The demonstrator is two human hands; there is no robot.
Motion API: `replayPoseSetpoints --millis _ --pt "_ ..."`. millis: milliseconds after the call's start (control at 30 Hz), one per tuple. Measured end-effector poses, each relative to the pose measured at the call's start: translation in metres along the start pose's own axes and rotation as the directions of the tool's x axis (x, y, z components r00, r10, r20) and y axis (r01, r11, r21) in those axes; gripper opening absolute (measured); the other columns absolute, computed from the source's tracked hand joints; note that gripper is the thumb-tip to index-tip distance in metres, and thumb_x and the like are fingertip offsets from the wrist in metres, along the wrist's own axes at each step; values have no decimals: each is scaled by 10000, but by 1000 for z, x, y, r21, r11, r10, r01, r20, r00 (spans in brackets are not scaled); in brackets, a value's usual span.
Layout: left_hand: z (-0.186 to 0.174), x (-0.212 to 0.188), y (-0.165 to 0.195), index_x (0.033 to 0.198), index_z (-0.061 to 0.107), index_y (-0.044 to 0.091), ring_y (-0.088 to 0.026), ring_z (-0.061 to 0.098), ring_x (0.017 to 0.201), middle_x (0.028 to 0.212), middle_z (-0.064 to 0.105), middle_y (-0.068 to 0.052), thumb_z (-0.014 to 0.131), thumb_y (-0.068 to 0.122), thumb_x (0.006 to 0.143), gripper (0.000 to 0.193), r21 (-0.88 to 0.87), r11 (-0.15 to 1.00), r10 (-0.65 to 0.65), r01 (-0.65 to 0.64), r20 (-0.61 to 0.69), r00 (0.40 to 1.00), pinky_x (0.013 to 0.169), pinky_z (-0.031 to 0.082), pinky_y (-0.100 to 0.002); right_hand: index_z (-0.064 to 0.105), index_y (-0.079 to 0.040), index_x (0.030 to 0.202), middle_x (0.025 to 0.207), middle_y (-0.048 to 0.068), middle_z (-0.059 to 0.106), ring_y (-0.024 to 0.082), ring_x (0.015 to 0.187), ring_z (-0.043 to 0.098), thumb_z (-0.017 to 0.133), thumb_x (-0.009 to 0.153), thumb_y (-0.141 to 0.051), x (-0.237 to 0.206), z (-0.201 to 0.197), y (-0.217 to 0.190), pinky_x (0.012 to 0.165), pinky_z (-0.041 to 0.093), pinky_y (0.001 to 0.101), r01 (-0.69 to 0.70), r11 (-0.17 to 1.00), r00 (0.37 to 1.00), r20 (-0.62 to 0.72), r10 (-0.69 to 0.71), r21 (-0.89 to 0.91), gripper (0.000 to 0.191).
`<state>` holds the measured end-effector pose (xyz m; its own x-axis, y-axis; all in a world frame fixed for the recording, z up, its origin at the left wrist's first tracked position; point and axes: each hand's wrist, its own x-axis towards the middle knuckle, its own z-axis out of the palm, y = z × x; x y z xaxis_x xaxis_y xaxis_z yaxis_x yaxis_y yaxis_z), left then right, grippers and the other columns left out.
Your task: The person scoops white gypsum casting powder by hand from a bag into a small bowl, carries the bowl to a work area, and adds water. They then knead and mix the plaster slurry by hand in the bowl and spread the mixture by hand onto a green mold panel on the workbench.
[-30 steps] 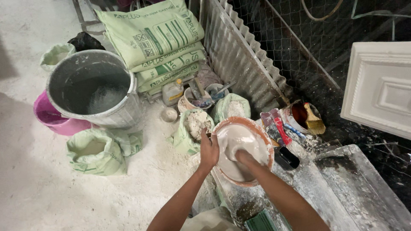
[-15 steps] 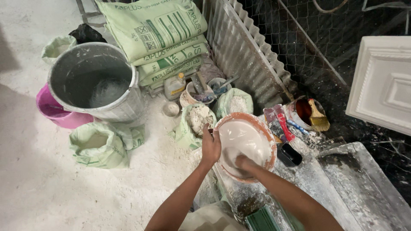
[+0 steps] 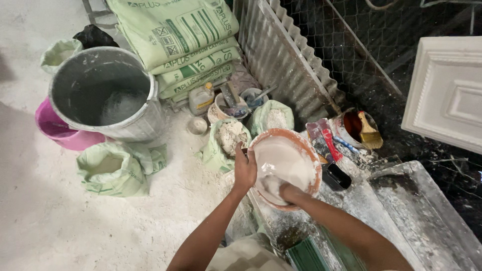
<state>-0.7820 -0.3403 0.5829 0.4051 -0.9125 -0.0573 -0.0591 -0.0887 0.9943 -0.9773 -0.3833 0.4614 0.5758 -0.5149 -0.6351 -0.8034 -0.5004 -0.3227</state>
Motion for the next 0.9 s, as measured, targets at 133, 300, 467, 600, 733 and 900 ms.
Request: replayPoseSetpoints --millis 133,300,467,600,733,900 --pt "1 1 0 1481 352 -54 -421 579 1253 1407 531 -317 419 297 1066 548 5 1000 -18 18 -12 1000 1081 425 -449 683 -48 941 1001 144 700 265 881 675 577 881 -121 -7 3 3 882 564 362 54 996 999 9 -53 -73 142" --pt "1 3 -4 1483 350 -45 -415 601 1236 1382 551 -312 414 307 1057 557 -10 998 -65 66 6 998 1078 438 -445 671 -49 939 1005 140 695 259 877 670 576 882 -120 7 -6 -7 882 566 353 79 992 993 -83 -87 -101 132" --pt "-2 3 -2 1478 346 -68 -438 555 1274 1412 520 -337 418 301 1091 539 15 999 41 -41 -8 999 1089 412 -465 659 -50 936 1008 136 690 252 874 665 575 883 -120 12 -21 -19 882 568 344 53 992 995 -77 -62 -111 122" --pt "-3 1 4 1491 352 -29 -395 636 1190 1319 605 -307 406 324 1046 571 -31 992 -123 124 29 992 1056 464 -436 649 -50 934 1011 133 687 247 871 661 574 884 -119 -8 -25 -21 882 569 337 45 982 999 21 -42 -181 114" --pt "-2 0 8 1494 333 -41 -397 607 1236 1390 550 -314 402 329 1062 573 -38 996 -86 87 28 996 1070 444 -440 640 -51 933 1014 130 683 242 868 657 573 885 -118 -32 -16 -2 882 570 329 42 964 992 127 -8 -262 106" --pt "-1 2 5 1492 332 -56 -407 568 1270 1439 505 -319 407 317 1087 555 -2 999 -34 34 3 999 1087 419 -452 647 -70 934 985 130 703 247 855 667 603 869 -165 -16 1 24 883 570 347 58 891 997 63 -33 -450 123"
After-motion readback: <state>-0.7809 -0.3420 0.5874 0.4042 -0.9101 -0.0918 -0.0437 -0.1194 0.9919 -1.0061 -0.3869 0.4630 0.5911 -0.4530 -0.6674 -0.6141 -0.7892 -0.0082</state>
